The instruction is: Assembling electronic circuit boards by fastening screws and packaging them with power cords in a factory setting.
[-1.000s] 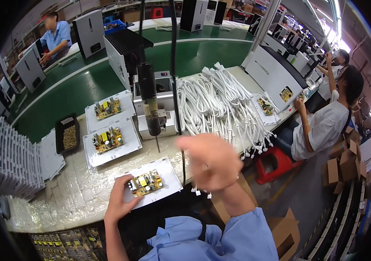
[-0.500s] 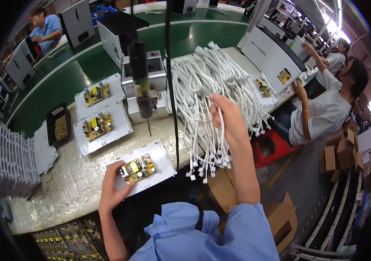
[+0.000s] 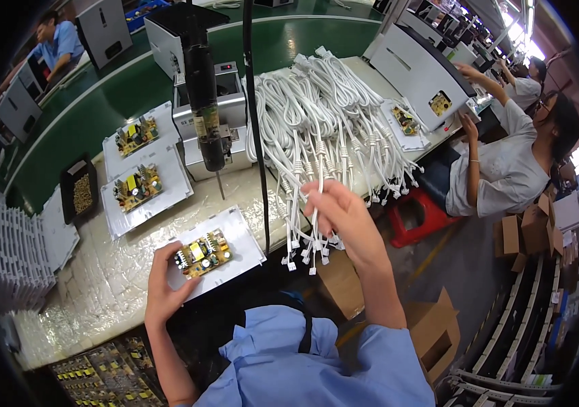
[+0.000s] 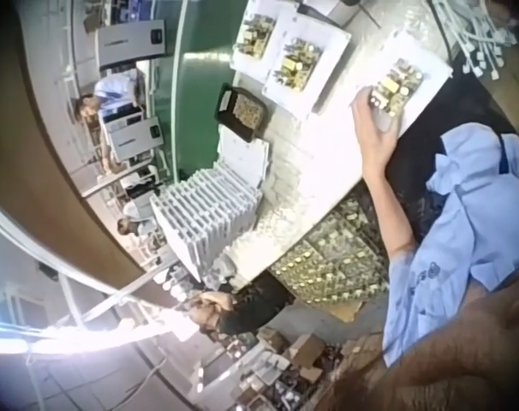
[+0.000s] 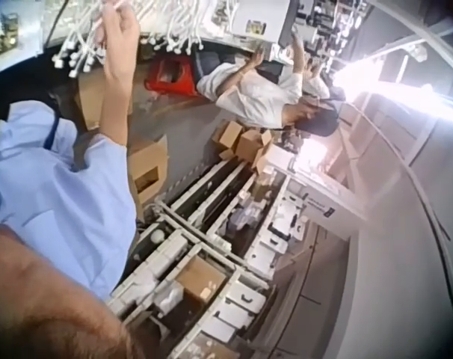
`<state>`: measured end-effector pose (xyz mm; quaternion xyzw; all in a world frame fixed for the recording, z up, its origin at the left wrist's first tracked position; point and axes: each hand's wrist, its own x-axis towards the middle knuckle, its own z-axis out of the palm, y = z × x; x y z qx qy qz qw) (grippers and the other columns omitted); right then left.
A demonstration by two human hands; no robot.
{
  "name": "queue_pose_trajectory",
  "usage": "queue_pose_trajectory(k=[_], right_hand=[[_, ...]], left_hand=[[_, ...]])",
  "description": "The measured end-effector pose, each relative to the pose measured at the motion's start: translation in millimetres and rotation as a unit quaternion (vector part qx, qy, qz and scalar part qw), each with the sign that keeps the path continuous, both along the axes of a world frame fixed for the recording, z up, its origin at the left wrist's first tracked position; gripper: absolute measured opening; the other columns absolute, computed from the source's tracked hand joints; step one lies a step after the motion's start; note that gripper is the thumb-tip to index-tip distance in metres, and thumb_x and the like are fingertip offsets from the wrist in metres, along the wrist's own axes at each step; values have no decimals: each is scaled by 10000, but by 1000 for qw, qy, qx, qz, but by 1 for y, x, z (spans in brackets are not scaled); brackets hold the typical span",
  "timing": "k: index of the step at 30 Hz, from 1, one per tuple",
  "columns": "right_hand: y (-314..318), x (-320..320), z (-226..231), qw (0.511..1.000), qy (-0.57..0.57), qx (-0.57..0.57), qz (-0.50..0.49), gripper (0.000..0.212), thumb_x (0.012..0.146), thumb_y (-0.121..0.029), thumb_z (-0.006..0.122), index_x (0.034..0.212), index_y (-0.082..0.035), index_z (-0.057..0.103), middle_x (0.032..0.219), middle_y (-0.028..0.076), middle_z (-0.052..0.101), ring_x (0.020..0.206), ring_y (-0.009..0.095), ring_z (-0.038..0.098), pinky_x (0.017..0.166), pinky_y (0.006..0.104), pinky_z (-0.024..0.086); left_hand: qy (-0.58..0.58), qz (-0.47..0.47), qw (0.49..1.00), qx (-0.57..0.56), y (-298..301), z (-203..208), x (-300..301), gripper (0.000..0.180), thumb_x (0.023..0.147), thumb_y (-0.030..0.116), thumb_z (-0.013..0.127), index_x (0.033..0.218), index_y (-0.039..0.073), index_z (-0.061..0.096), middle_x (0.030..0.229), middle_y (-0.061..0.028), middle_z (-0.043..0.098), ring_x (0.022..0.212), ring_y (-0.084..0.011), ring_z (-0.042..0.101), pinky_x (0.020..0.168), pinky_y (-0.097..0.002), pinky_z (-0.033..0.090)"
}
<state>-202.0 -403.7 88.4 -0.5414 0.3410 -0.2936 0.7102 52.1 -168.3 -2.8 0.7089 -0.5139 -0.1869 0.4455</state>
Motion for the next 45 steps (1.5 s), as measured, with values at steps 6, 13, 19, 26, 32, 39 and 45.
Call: queue_pose_trajectory(k=[6, 13, 19, 26, 32, 39, 45], right_hand=[[16, -10, 6, 984, -2, 33, 177, 159, 950, -121, 601, 1039, 10, 597, 897, 91, 663, 640, 91, 579, 612, 215, 476], [6, 41, 70, 954, 7, -300, 20, 133, 953, -91, 600, 1031, 16, 605, 861, 87, 663, 637, 79, 587, 577, 208, 480], [32, 43, 100, 962, -79, -236, 115, 104, 915, 11, 628, 1002, 69, 626, 884, 115, 664, 727, 104, 625, 635, 231, 526], [55, 61, -3, 911, 56, -339, 228, 205, 937, 84, 515, 1126, 59, 590, 1081, 125, 601, 977, 246, 685, 831, 288, 533], [54, 91, -54, 885, 112, -419, 168, 178, 919, 35, 581, 1091, 41, 628, 1031, 132, 663, 942, 212, 700, 744, 293, 517], [54, 102, -68, 858, 151, -466, 157, 165, 898, 21, 614, 1059, 13, 650, 990, 160, 669, 897, 262, 670, 792, 318, 518], [50, 103, -74, 850, 148, -477, 166, 154, 897, 9, 625, 1049, 12, 650, 1000, 150, 675, 905, 267, 670, 788, 323, 516]], left_hand=[[-18, -1, 1000, -16, 1, 3, -1, 632, 678, 87, 804, 1236, 15, 516, 1199, -166, 561, 1101, -341, 560, 950, -385, 467], [-24, -2, 1000, -10, 3, 3, 0, 627, 686, 100, 804, 1237, 18, 516, 1211, -170, 561, 1107, -344, 557, 945, -383, 469], [-15, 8, 1000, -2, 3, 4, 1, 645, 684, 97, 806, 1258, 26, 521, 1209, -151, 548, 1126, -300, 552, 990, -360, 444], [-27, -19, 999, -24, 2, 2, 4, 644, 723, 139, 809, 1285, 47, 508, 1265, -155, 546, 1182, -332, 537, 1025, -387, 431], [-9, -20, 1000, -21, 6, 1, 4, 635, 734, 147, 788, 1296, 56, 507, 1265, -157, 546, 1201, -338, 529, 1031, -398, 427], [-13, -13, 1000, -22, 7, 2, 3, 617, 743, 145, 774, 1293, 60, 508, 1265, -163, 546, 1200, -353, 525, 1025, -408, 429], [-13, -15, 1000, -23, 5, 2, 4, 609, 745, 139, 770, 1291, 63, 511, 1257, -167, 550, 1194, -355, 528, 1019, -413, 432]])
